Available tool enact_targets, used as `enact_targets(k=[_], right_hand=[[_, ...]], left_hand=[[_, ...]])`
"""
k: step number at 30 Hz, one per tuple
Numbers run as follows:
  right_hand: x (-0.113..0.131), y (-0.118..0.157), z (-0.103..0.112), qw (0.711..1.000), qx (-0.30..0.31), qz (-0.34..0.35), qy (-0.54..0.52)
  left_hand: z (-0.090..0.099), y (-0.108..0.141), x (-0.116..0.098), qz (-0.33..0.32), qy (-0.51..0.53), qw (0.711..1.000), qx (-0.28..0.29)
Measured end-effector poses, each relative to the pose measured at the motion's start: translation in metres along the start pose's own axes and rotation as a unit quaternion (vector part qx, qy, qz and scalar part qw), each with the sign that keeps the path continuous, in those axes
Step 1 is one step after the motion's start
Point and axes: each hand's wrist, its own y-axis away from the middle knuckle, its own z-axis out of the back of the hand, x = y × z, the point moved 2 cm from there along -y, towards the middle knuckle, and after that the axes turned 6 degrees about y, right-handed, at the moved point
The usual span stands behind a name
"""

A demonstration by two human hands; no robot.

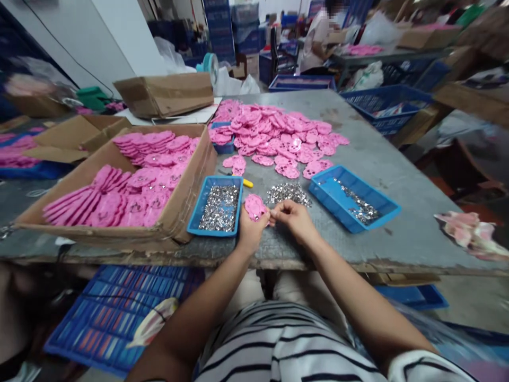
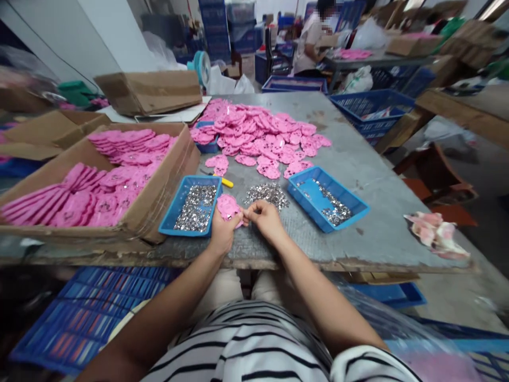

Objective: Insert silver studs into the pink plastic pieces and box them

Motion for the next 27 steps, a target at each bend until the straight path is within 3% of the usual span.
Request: enact_targets(k=[6,11,15,27], right_hand=[[0.002,0.003,-0.003,0.998,-0.038,0.001,-0.053],[-0.002,0.001,-0.006,0.998,-0.039,0.004,-0.046],[-0.003,-0.001,-0.002,0.999,-0.049,0.015,0.008],[0.009,-0.007,0.01,0.987,0.064,0.056,0.134]], left_hand=[[-0.005,0.0,-0.001,0.088,0.12,0.988,0.047],[-0.007,0.001,-0.005,0.098,0.114,0.988,0.039],[-0.007,0.0,-0.004,0.09,0.094,0.989,0.071],[-0.008,-0.001,0.002,0.107,0.057,0.989,0.084]])
